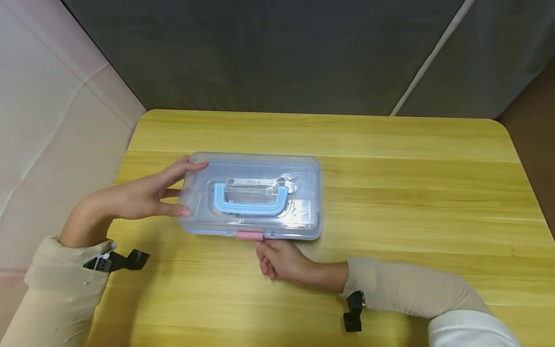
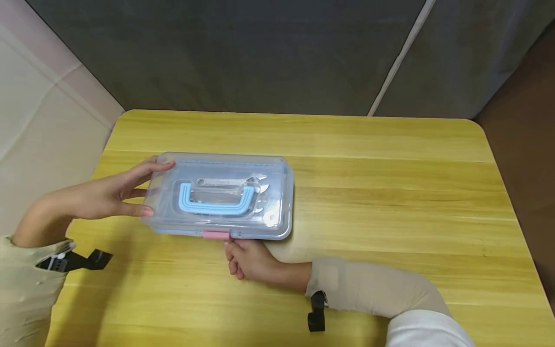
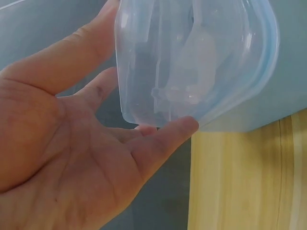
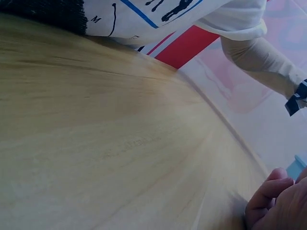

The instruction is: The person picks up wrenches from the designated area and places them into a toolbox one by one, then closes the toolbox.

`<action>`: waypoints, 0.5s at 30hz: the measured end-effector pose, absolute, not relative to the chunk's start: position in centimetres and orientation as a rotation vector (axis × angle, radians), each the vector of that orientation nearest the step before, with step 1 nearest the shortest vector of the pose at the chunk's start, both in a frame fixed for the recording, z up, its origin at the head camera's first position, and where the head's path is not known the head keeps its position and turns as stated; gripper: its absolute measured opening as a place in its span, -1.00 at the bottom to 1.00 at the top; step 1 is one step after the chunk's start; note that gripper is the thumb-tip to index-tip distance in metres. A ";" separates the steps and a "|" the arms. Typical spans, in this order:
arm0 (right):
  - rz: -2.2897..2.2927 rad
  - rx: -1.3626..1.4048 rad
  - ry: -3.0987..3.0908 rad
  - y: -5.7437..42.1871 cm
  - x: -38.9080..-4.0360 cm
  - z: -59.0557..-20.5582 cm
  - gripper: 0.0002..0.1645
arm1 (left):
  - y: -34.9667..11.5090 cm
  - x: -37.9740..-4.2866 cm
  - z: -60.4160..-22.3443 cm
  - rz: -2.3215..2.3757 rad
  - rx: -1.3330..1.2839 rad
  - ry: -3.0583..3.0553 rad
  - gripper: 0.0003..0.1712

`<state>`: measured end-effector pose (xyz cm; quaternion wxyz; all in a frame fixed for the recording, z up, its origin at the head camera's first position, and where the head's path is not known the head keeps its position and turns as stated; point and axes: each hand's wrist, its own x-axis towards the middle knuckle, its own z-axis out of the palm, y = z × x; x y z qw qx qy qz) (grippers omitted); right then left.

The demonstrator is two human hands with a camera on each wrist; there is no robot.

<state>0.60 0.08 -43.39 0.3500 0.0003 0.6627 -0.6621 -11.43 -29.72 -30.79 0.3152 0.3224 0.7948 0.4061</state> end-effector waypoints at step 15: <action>-1.682 -0.013 1.703 0.2 0.6 -43.1 -0.59 | -30.1 -11.4 -31.1 1.082 0.787 2.075 0.13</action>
